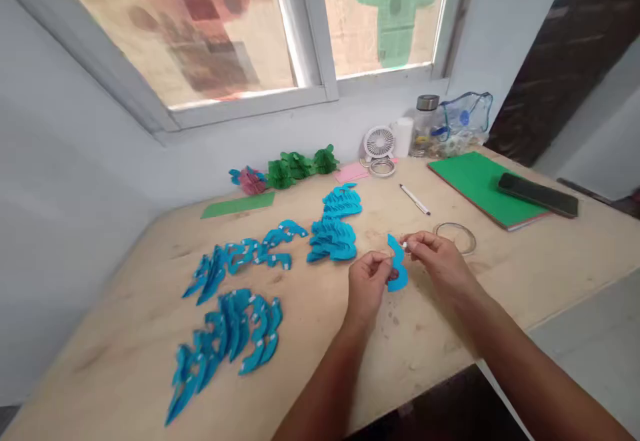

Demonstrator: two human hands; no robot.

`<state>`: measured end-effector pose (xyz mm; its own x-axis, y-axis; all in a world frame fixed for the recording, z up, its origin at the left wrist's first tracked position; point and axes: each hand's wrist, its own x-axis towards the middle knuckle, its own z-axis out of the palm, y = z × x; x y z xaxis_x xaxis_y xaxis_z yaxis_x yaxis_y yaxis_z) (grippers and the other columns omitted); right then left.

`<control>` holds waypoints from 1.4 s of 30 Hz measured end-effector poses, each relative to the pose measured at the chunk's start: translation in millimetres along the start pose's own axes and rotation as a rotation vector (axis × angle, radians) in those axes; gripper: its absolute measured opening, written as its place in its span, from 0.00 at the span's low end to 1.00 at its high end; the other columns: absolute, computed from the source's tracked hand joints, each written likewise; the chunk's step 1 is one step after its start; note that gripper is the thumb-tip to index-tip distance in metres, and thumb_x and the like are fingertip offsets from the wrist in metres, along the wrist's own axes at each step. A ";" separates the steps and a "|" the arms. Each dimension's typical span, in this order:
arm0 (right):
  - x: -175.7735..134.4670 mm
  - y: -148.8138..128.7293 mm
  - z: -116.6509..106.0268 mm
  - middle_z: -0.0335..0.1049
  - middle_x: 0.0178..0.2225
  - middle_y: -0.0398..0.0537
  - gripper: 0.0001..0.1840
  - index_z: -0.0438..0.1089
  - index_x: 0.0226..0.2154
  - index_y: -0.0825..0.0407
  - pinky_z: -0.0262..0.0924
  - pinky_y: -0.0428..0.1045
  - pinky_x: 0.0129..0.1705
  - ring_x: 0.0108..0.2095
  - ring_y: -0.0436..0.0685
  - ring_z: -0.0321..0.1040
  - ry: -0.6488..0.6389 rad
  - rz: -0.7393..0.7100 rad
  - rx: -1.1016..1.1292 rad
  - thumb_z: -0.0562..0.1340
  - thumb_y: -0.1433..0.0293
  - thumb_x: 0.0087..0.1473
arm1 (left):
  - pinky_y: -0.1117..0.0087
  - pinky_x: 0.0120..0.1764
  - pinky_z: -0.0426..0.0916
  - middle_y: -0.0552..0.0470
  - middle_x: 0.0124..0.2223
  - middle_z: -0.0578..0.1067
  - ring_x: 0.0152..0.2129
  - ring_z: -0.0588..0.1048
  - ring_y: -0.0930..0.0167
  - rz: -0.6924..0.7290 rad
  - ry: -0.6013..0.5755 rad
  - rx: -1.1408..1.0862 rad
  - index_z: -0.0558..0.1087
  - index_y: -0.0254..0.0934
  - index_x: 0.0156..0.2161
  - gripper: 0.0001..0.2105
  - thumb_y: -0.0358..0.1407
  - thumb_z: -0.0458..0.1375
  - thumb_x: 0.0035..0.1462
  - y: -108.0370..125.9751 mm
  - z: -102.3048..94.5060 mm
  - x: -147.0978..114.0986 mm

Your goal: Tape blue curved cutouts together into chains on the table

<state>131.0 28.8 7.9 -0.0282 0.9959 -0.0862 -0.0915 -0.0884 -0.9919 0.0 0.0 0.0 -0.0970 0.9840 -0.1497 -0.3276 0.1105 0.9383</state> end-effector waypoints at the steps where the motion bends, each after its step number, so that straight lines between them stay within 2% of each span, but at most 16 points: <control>1: 1.2 0.9 1.7 0.71 0.30 0.44 0.07 0.69 0.21 0.52 0.54 0.45 0.33 0.30 0.50 0.62 0.006 -0.006 0.006 0.65 0.66 0.43 | 0.77 0.24 0.61 0.56 0.18 0.70 0.17 0.68 0.77 0.003 0.003 0.006 0.69 0.33 0.21 0.05 0.33 0.58 0.43 -1.6 0.4 -0.3; 5: 2.3 3.2 9.5 0.70 0.26 0.43 0.08 0.69 0.21 0.52 0.55 0.45 0.32 0.28 0.50 0.62 0.057 -0.007 0.040 0.65 0.65 0.41 | 0.76 0.25 0.63 0.55 0.18 0.71 0.18 0.69 0.76 0.012 0.009 0.020 0.70 0.33 0.22 0.04 0.32 0.58 0.44 -7.5 2.4 -1.9; 10: -4.6 2.1 20.6 0.64 0.20 0.39 0.10 0.69 0.22 0.52 0.53 0.45 0.24 0.22 0.48 0.58 0.136 0.055 0.100 0.67 0.63 0.39 | 0.74 0.26 0.66 0.54 0.19 0.72 0.18 0.71 0.75 -0.014 -0.019 0.001 0.71 0.33 0.26 0.04 0.33 0.60 0.45 -10.9 5.3 -4.3; 14: -8.7 4.6 26.2 0.65 0.19 0.40 0.13 0.68 0.21 0.52 0.55 0.45 0.22 0.20 0.49 0.59 0.126 0.063 0.149 0.68 0.62 0.37 | 0.74 0.25 0.67 0.53 0.24 0.75 0.18 0.71 0.75 0.024 0.044 -0.043 0.73 0.33 0.30 0.08 0.35 0.62 0.44 -9.3 4.9 -3.7; 17: -10.4 8.5 28.3 0.66 0.20 0.40 0.14 0.68 0.22 0.52 0.58 0.45 0.23 0.21 0.49 0.62 0.097 0.054 0.151 0.68 0.60 0.37 | 0.75 0.25 0.67 0.52 0.24 0.75 0.20 0.71 0.75 0.094 0.085 -0.036 0.73 0.32 0.28 0.06 0.33 0.62 0.44 -7.5 2.9 -2.3; 20: -12.2 9.4 29.4 0.67 0.20 0.41 0.14 0.68 0.23 0.52 0.59 0.46 0.24 0.21 0.50 0.63 0.083 0.031 0.115 0.67 0.60 0.39 | 0.75 0.25 0.67 0.53 0.23 0.74 0.19 0.70 0.76 0.116 0.075 -0.036 0.74 0.32 0.26 0.05 0.33 0.61 0.45 -7.2 1.1 -1.6; 28: -16.1 3.6 31.0 0.67 0.20 0.42 0.11 0.68 0.23 0.53 0.59 0.45 0.24 0.22 0.50 0.63 0.088 -0.015 0.042 0.66 0.63 0.40 | 0.75 0.26 0.67 0.54 0.22 0.73 0.19 0.69 0.76 0.118 0.081 -0.043 0.74 0.33 0.25 0.04 0.33 0.62 0.44 -7.4 0.7 -0.4; 42: -14.4 16.3 26.6 0.68 0.25 0.44 0.09 0.68 0.25 0.53 0.60 0.48 0.29 0.27 0.53 0.64 0.072 -0.109 -0.072 0.63 0.64 0.44 | 0.74 0.26 0.67 0.54 0.21 0.73 0.18 0.69 0.76 0.113 0.083 -0.004 0.75 0.33 0.24 0.04 0.32 0.61 0.45 -4.3 0.2 -1.2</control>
<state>103.4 12.6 -4.6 0.0500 0.9986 0.0188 -0.0180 0.0197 -0.9996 1.7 -1.7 -3.7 -0.2113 0.9750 -0.0685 -0.3136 -0.0013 0.9496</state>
